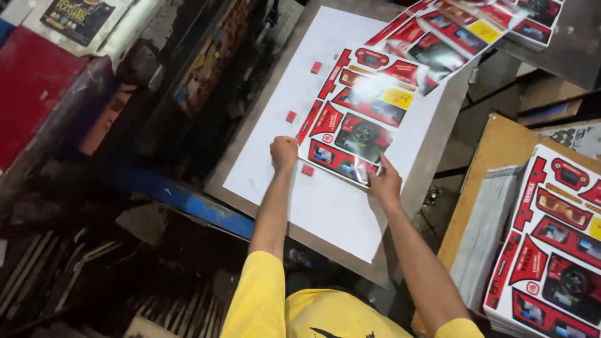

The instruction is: The recorder is operating a printing or die-cutting machine to process printed sticker sheets.

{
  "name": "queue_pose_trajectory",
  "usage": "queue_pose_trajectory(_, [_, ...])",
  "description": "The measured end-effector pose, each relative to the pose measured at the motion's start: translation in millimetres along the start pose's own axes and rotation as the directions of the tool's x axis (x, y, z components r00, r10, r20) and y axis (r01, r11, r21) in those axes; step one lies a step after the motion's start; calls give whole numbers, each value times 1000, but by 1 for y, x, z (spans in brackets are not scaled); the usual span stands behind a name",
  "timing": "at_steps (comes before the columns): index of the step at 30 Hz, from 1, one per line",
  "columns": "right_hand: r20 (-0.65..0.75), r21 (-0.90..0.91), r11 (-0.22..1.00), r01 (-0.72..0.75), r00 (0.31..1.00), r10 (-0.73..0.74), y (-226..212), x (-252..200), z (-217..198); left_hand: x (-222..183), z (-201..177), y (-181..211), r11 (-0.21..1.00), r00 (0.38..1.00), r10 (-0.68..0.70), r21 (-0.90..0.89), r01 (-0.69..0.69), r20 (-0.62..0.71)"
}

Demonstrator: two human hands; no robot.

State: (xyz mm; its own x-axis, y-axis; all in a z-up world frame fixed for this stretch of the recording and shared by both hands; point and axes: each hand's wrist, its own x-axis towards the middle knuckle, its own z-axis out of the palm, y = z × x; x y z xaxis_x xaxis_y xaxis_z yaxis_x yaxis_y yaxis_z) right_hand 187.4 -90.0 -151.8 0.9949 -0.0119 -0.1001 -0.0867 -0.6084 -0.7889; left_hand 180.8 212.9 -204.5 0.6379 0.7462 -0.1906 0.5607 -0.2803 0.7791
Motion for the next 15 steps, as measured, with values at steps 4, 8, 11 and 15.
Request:
queue_pose_trajectory(4, [-47,-88,986,139,989,-144,13,-9,19,20,-23,-1,992,990,-121,33,119,66])
queue_pose_trajectory(8, [-81,-84,936,341,934,-348,-32,-35,-14,45,-40,-37,977,988,-150,159,143,35])
queue_pose_trajectory(11, [-143,-123,912,392,902,-407,-46,-58,-78,53,-43,-66,980,979,161,140,-143,-123])
queue_pose_trajectory(15, [-234,-429,861,273,887,-398,21,-85,-183,-97,-139,82,892,980,183,-433,-132,79])
